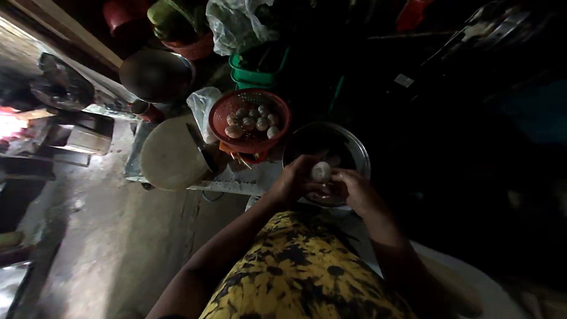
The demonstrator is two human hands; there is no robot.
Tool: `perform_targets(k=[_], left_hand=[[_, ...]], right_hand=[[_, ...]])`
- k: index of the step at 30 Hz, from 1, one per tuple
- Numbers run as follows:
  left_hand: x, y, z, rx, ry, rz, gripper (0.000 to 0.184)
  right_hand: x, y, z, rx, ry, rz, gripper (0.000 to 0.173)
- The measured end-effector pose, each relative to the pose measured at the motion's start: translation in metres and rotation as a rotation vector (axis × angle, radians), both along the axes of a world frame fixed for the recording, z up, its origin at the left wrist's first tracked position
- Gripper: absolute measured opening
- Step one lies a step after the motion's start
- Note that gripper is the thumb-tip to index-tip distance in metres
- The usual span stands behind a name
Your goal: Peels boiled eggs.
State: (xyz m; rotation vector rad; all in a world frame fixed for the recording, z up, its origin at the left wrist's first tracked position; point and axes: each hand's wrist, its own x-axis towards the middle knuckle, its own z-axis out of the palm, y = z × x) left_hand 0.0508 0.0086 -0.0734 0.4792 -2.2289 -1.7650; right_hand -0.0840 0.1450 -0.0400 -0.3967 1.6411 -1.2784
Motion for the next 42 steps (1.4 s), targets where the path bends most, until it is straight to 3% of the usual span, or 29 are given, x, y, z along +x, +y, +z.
perform_targets(k=[4,13,25,33,42], left_hand=[[-0.003,0.002,-0.002,0.191,0.032,0.015,0.067],[-0.006,-0.008,0.000,0.343,0.090,-0.006,0.059],[-0.016,-0.017,-0.023,0.488,0.182,-0.073,0.060],[-0.024,-0.010,-0.021,0.461,0.262,-0.091,0.061],[-0.020,0.002,-0.005,0.305,0.155,0.019,0.060]], right_hand=[[0.008,0.002,0.006,-0.045,0.208,0.021,0.034],[0.029,-0.006,-0.002,-0.110,0.707,0.034,0.041],[0.033,-0.018,-0.025,-0.080,1.137,-0.081,0.038],[0.038,-0.006,-0.011,-0.088,0.987,-0.188,0.034],[0.016,0.006,0.004,-0.016,0.857,-0.004,0.029]])
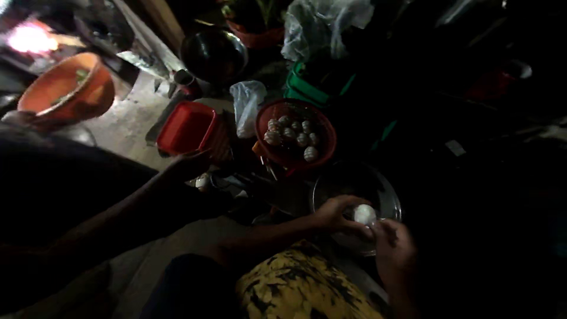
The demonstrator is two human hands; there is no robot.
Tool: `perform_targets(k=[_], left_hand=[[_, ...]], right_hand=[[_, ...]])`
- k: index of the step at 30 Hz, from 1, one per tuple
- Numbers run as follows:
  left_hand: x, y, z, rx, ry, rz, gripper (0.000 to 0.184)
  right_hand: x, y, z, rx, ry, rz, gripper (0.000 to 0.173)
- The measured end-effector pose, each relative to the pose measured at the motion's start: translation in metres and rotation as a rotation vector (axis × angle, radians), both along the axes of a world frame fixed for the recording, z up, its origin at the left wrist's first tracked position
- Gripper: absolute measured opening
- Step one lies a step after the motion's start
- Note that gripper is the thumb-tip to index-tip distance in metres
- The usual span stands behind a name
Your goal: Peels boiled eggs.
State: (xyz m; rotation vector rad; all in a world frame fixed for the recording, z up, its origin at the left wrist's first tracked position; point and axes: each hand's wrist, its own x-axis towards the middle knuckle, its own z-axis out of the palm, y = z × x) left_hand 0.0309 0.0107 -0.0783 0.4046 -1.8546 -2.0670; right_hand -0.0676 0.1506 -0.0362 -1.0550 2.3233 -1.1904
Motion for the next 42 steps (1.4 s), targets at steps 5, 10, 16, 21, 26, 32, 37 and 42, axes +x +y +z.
perform_targets(k=[5,10,16,21,26,32,37,42], left_hand=[[0.006,0.007,0.003,-0.109,0.024,0.111,0.062],[0.017,0.007,0.004,-0.171,0.057,0.163,0.062],[0.032,0.004,0.004,-0.171,-0.036,0.135,0.062],[0.042,0.002,-0.001,-0.169,-0.044,0.081,0.060],[0.041,-0.003,-0.003,-0.228,-0.178,0.042,0.062],[0.035,-0.007,0.000,-0.275,-0.257,0.005,0.063],[0.027,-0.003,0.003,-0.297,-0.253,0.047,0.065],[0.013,-0.012,0.002,-0.305,-0.222,-0.073,0.062]], right_hand=[[-0.020,-0.005,-0.003,-0.085,-0.143,0.167,0.032],[-0.022,-0.010,0.002,-0.066,-0.164,0.265,0.032],[-0.022,-0.015,-0.006,-0.003,-0.212,0.362,0.032],[-0.024,-0.017,-0.022,0.084,-0.310,0.347,0.030],[-0.023,-0.017,-0.029,0.126,-0.449,0.281,0.027],[-0.021,-0.015,-0.042,-0.059,-0.613,0.203,0.030],[-0.014,-0.013,-0.053,-0.148,-0.560,0.142,0.026],[-0.020,-0.004,-0.058,-0.165,-0.587,0.140,0.029]])
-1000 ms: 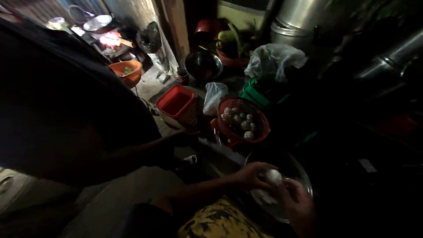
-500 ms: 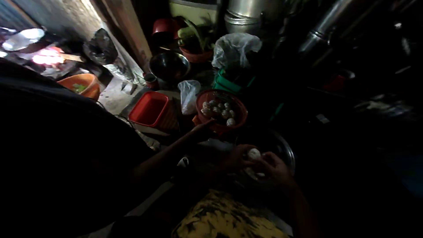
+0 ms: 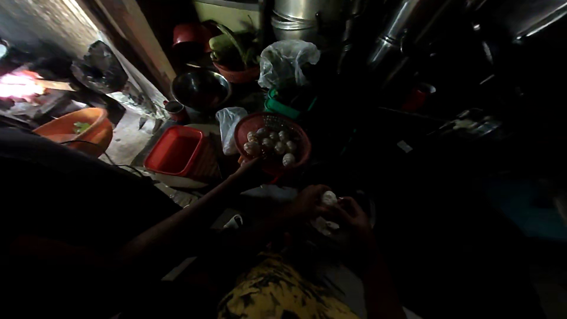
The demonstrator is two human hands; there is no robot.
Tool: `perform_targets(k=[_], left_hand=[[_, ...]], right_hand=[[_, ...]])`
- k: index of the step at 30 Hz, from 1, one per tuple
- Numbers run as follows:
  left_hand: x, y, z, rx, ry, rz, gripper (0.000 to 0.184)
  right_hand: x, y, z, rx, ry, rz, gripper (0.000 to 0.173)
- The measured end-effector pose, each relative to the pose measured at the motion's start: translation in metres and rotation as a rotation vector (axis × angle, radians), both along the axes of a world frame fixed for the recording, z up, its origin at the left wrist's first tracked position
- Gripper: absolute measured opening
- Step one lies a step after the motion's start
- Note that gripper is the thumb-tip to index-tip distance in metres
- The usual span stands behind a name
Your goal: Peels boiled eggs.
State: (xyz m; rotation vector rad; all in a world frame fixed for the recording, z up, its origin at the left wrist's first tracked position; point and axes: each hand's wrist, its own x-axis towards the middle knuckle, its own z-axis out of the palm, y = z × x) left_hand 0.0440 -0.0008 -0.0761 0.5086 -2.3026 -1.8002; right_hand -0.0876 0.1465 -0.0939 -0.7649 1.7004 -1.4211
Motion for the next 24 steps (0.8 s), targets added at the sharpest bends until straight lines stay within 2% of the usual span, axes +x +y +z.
perform_targets(k=[5,7,10,14,17,21,24], left_hand=[[-0.012,-0.007,0.002,-0.034,-0.003,-0.068,0.062],[-0.015,-0.006,0.006,-0.011,-0.056,-0.067,0.063],[-0.017,-0.001,0.005,0.113,0.012,-0.039,0.060],[-0.023,0.001,0.014,0.124,-0.041,-0.036,0.059],[-0.023,0.007,0.006,0.234,0.046,-0.013,0.051],[-0.025,0.014,-0.005,0.256,0.092,-0.002,0.062],[-0.026,0.020,-0.014,0.258,0.142,0.001,0.062]], right_hand=[[-0.007,-0.002,0.004,-0.023,-0.003,-0.011,0.024],[-0.009,0.000,0.012,0.045,0.021,-0.012,0.029],[-0.012,0.007,0.025,0.120,0.052,-0.007,0.032],[-0.018,0.007,0.037,0.211,0.123,0.030,0.033],[-0.017,0.009,0.048,0.235,0.190,0.046,0.031],[-0.022,0.011,0.056,0.270,0.213,0.094,0.028],[-0.029,0.015,0.056,0.259,0.191,0.126,0.025]])
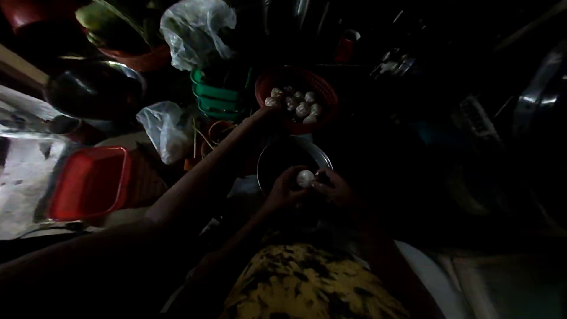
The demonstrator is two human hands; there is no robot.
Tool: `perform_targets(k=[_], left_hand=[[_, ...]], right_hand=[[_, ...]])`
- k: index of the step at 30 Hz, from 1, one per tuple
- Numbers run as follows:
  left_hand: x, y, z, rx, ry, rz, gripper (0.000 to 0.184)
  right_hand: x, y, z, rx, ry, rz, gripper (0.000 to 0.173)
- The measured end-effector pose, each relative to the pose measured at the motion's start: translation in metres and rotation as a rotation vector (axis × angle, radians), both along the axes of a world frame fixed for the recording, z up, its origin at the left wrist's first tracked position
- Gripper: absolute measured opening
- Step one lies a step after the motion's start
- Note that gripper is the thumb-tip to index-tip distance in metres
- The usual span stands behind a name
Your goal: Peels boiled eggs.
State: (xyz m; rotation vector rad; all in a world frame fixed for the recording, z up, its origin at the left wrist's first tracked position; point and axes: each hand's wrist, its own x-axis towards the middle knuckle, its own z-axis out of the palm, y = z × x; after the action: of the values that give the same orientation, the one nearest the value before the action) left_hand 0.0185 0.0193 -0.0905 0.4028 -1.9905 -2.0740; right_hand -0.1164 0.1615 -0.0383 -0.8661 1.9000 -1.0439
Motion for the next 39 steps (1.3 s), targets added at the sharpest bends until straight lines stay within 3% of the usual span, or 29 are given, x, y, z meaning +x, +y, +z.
perform_targets(k=[4,10,16,21,31,39], left_hand=[[0.001,0.012,-0.001,0.077,-0.039,0.084,0.061],[-0.001,0.026,0.003,0.158,-0.051,0.244,0.064],[0.006,0.029,0.014,0.286,-0.103,0.424,0.063],[0.015,0.032,0.011,0.420,0.023,0.381,0.067],[0.027,0.043,0.006,0.425,0.186,0.387,0.068],[0.028,0.051,0.003,0.220,0.143,0.447,0.063]], right_hand=[[-0.018,0.001,-0.007,-0.029,-0.124,0.104,0.022],[-0.041,-0.014,-0.011,-0.063,-0.029,0.310,0.019],[-0.041,-0.022,-0.009,-0.110,-0.012,0.310,0.015],[-0.033,-0.024,0.012,0.001,0.183,0.340,0.020],[0.000,-0.019,0.015,-0.173,0.350,0.274,0.041],[0.008,-0.013,-0.002,-0.351,0.791,0.384,0.033]])
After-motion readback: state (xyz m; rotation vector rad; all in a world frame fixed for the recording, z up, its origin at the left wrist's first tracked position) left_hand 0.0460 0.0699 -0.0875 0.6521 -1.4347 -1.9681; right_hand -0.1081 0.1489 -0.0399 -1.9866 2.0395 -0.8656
